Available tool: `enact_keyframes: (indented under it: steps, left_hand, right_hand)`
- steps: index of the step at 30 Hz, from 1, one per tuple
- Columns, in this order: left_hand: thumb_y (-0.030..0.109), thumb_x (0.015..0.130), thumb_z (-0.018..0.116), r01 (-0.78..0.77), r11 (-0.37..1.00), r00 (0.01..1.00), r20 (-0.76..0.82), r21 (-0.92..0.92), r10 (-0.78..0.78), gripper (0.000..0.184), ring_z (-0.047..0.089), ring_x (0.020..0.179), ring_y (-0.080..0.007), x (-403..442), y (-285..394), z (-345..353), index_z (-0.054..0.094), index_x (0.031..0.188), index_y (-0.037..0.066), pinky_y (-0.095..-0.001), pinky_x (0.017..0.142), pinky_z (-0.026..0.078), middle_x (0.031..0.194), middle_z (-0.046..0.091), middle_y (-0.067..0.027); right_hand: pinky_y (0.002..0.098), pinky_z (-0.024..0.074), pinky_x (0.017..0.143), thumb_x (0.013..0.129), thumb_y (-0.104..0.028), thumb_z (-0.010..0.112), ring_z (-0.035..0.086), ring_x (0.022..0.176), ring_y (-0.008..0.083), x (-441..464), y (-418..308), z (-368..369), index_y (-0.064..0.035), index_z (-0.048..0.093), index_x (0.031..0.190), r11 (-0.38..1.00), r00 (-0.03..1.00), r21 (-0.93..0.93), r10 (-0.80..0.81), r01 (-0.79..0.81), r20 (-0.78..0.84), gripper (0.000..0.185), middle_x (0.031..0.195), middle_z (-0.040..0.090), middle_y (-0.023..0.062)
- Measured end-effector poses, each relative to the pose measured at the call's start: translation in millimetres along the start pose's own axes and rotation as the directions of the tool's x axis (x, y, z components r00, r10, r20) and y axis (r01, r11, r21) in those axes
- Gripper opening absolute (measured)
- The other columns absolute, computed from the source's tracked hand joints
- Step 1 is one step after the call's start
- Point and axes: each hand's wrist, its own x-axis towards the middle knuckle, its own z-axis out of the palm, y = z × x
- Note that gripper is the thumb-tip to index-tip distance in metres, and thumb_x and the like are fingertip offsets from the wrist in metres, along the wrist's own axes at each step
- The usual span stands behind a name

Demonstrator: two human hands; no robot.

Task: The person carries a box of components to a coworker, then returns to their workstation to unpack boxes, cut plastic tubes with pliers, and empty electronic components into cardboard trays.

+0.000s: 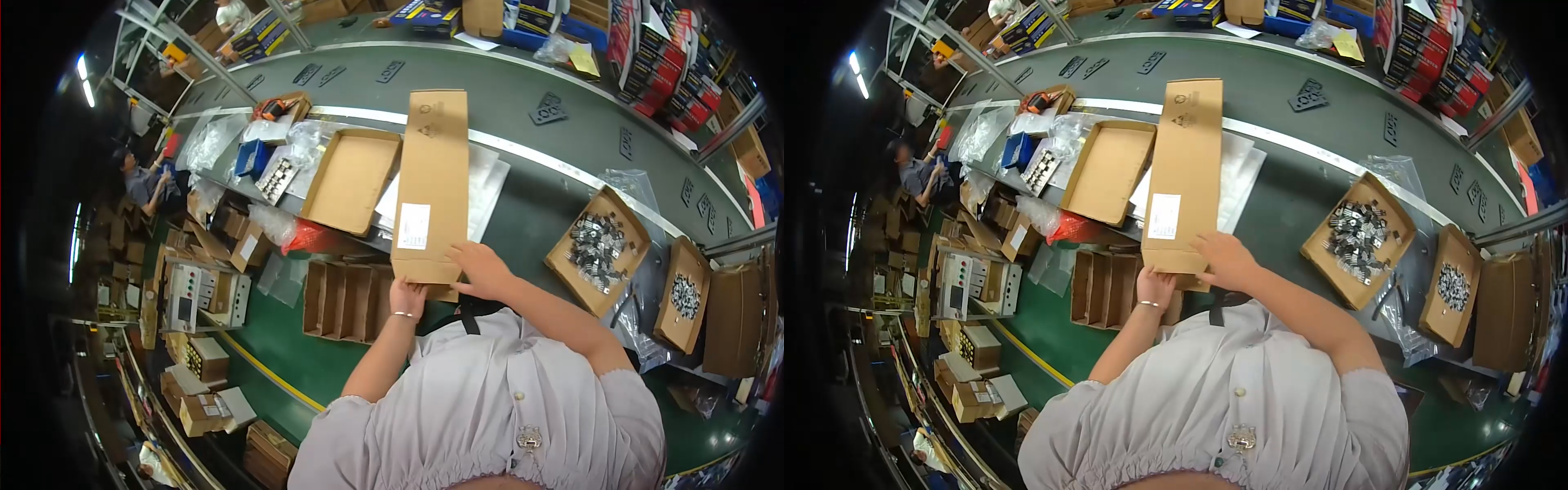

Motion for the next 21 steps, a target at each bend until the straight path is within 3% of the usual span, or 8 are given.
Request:
enact_keyframes:
  steps: [3,6,7,12,14,16,18,21]
  left_hand:
    - [0.013,0.077,0.037,-0.233,0.972,0.943,0.238,-0.028,0.232,0.029,0.049,0.09,-0.0221,3,-1,5,0.044,0.102,0.0,-0.0309,0.083,0.036,0.099,0.051,-0.01]
    - [0.015,0.078,0.034,-0.348,0.926,0.887,0.371,0.147,0.275,0.038,0.046,0.099,-0.0222,-14,8,0,0.038,0.112,-0.002,-0.0326,0.088,0.034,0.111,0.045,-0.0128]
    - [0.014,0.079,0.034,-0.4,0.888,0.874,0.386,0.227,0.295,0.043,0.044,0.104,-0.0218,-19,15,1,0.031,0.119,-0.002,-0.0317,0.088,0.034,0.117,0.041,-0.0142]
    - [0.006,0.076,0.043,-0.654,0.659,0.756,0.336,0.372,0.562,0.022,0.055,0.076,-0.0182,-27,36,19,0.051,0.095,-0.002,-0.0259,0.071,0.043,0.083,0.057,-0.0093]
    - [0.006,0.074,0.045,-0.679,0.123,0.655,0.522,0.724,0.546,0.02,0.055,0.074,-0.0195,-38,37,28,0.052,0.091,-0.002,-0.025,0.068,0.043,0.083,0.056,-0.0114]
    - [0.014,0.072,0.053,-0.678,-0.014,0.582,0.549,0.735,0.6,0.022,0.053,0.076,-0.0255,-33,30,40,0.052,0.086,-0.003,-0.029,0.069,0.042,0.081,0.055,-0.0158]
    - [0.023,0.069,0.058,-0.584,-0.465,0.409,0.736,0.665,0.54,0.03,0.048,0.077,-0.0351,-15,27,53,0.051,0.08,-0.004,-0.0378,0.073,0.038,0.077,0.054,-0.0202]
    - [0.035,0.067,0.059,-0.539,-0.502,0.492,0.736,0.677,0.464,0.044,0.047,0.078,-0.0364,11,20,54,0.051,0.082,-0.005,-0.0411,0.074,0.037,0.079,0.053,-0.0213]
  right_hand:
    - [0.0356,0.0391,0.078,0.066,-0.018,0.058,0.048,0.092,0.0282,19,7,47,-0.0076,0.05,0.098,0.942,0.994,-0.32,-0.102,0.104,0.023,0.035,0.099,0.051,0.0128]
    - [0.0364,0.0437,0.067,0.068,-0.02,0.055,0.053,0.078,0.0293,34,13,48,-0.007,0.055,0.087,0.969,0.945,-0.046,0.248,-0.244,0.213,0.023,0.083,0.056,0.0141]
    - [0.0372,0.0445,0.059,0.07,-0.022,0.052,0.054,0.067,0.0305,36,12,43,-0.0056,0.057,0.075,0.98,0.977,-0.063,0.192,-0.186,0.093,0.018,0.07,0.056,0.0141]
    - [0.0366,0.0441,0.061,0.07,-0.022,0.052,0.054,0.068,0.0302,70,-5,-13,-0.0054,0.058,0.073,0.985,0.985,-0.06,0.165,-0.162,0.057,0.018,0.07,0.056,0.0136]
    - [0.0363,0.0441,0.061,0.07,-0.022,0.052,0.054,0.067,0.0304,70,-6,-15,-0.0055,0.058,0.073,0.985,0.986,-0.081,0.155,-0.15,0.062,0.018,0.069,0.056,0.0136]
    - [0.0363,0.0439,0.062,0.07,-0.022,0.052,0.054,0.069,0.0301,68,-2,-8,-0.0058,0.058,0.075,0.978,0.974,-0.064,0.204,-0.198,0.102,0.018,0.07,0.056,0.0137]
    - [0.0374,0.0434,0.062,0.069,-0.023,0.052,0.054,0.069,0.0306,66,6,-2,-0.0058,0.058,0.073,0.979,0.978,-0.067,0.197,-0.193,0.061,0.019,0.07,0.056,0.0138]
    - [0.0388,0.0427,0.064,0.069,-0.024,0.051,0.053,0.07,0.0312,64,13,-3,-0.0057,0.058,0.071,0.976,0.979,-0.077,0.205,-0.203,0.014,0.02,0.07,0.056,0.0137]
